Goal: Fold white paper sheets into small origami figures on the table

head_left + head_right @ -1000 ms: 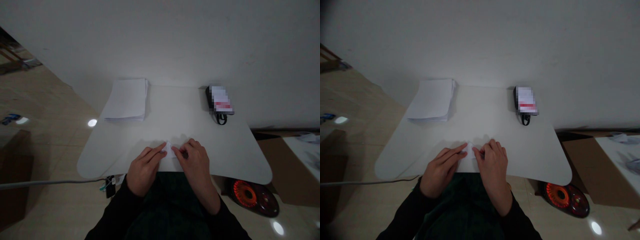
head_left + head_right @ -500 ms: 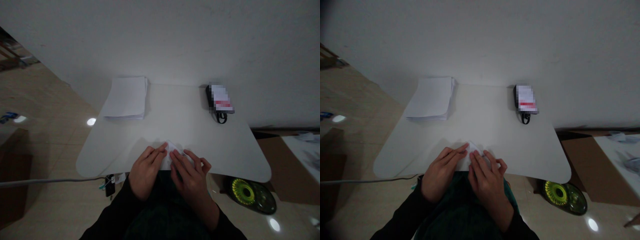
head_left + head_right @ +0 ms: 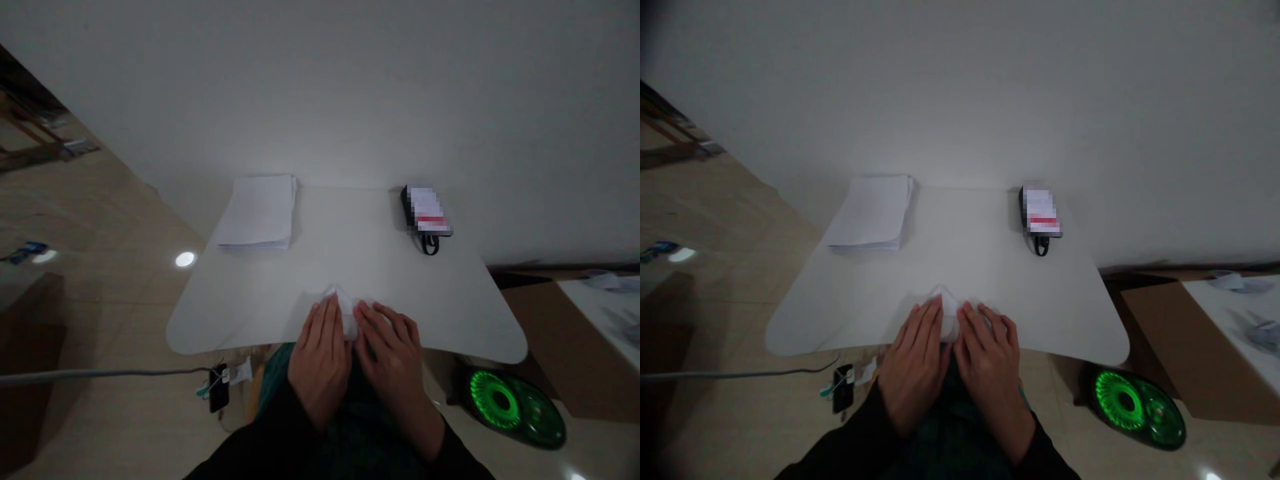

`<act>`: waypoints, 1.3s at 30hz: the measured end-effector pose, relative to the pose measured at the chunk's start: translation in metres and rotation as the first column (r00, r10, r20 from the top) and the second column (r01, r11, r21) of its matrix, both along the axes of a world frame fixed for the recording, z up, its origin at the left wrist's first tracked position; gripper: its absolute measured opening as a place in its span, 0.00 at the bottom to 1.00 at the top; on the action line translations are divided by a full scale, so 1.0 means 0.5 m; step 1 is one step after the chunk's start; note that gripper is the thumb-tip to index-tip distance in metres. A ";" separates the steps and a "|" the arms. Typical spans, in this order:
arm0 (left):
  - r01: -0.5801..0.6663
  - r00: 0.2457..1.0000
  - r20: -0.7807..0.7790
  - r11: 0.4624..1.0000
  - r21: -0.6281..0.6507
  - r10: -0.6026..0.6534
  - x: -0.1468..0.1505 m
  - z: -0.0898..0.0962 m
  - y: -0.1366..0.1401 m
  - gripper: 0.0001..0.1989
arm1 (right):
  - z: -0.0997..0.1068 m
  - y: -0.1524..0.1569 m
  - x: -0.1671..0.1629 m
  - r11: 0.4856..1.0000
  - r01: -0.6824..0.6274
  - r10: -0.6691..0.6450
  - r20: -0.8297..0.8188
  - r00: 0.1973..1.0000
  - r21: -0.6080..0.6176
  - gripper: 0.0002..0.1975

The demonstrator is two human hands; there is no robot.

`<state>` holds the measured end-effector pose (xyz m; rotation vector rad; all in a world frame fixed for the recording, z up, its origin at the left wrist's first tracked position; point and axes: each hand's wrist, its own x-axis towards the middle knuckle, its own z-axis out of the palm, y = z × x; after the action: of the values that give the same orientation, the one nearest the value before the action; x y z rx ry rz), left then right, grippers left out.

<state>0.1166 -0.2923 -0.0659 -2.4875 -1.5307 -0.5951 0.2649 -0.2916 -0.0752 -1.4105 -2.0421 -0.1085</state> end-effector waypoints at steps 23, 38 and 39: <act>-0.061 0.994 -0.091 0.996 0.058 0.066 -0.068 -0.027 -0.024 0.28 | -0.018 0.005 0.003 0.999 0.025 -0.022 -0.081 0.996 0.045 0.17; -0.089 0.995 0.047 0.995 -0.036 0.090 -0.086 -0.001 -0.003 0.34 | -0.016 0.003 0.000 0.999 0.018 -0.012 -0.119 0.993 0.048 0.17; -0.038 0.999 0.028 0.998 -0.046 0.039 -0.073 0.000 0.002 0.33 | -0.016 0.003 0.000 0.999 0.015 -0.010 -0.117 0.993 0.047 0.17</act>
<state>0.0800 -0.2914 -0.0658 -2.4864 -1.6165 -0.5997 0.2651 -0.2901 -0.0833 -1.3685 -1.9229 -0.0771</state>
